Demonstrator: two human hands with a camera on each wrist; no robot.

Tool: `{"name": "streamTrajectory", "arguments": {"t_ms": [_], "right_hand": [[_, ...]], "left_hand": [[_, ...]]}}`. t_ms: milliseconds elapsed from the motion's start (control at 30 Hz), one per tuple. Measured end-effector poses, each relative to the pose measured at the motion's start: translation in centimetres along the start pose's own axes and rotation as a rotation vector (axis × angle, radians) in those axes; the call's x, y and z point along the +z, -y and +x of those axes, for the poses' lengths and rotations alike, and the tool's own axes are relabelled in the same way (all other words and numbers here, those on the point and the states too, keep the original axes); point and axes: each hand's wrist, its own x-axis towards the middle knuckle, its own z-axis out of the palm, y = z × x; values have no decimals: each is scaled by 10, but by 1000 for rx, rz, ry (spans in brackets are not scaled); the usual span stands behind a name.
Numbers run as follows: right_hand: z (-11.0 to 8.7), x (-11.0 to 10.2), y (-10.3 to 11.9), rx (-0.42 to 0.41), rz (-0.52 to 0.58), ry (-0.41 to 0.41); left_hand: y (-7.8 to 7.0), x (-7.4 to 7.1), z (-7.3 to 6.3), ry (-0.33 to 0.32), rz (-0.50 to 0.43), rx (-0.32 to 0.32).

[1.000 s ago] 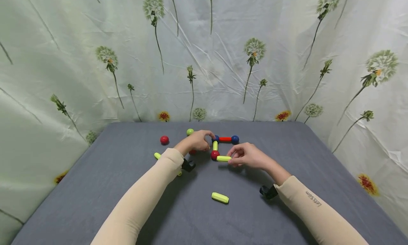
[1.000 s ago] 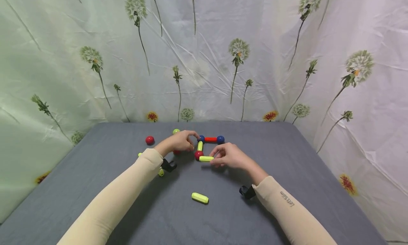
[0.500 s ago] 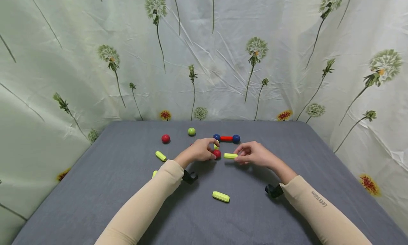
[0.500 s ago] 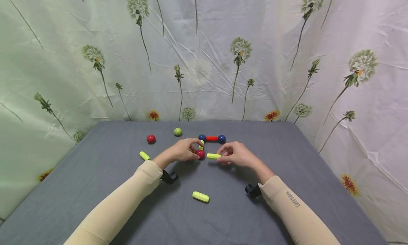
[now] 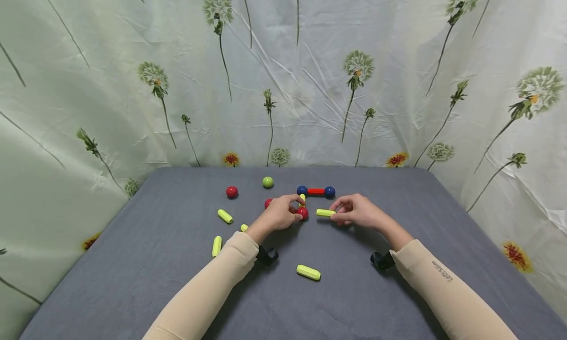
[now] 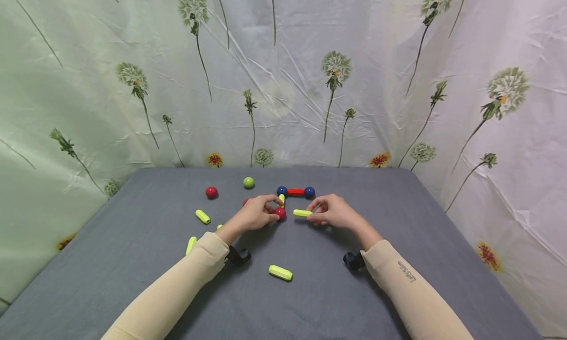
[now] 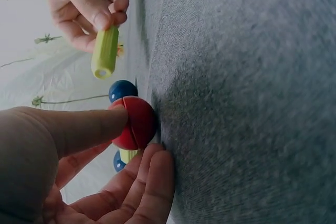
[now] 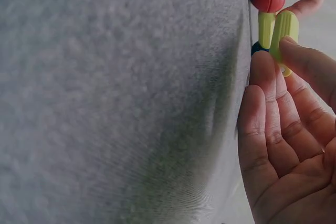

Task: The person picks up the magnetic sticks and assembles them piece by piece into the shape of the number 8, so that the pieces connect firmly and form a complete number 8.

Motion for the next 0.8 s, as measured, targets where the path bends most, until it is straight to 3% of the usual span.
{"name": "streamTrajectory", "arguments": {"t_ms": [267, 800], "right_hand": [[9, 5, -3, 5, -26, 1], [22, 8, 2, -2, -71, 8]], "left_hand": [[0, 4, -1, -38, 24, 14], [-2, 3, -2, -35, 28, 9]]}}
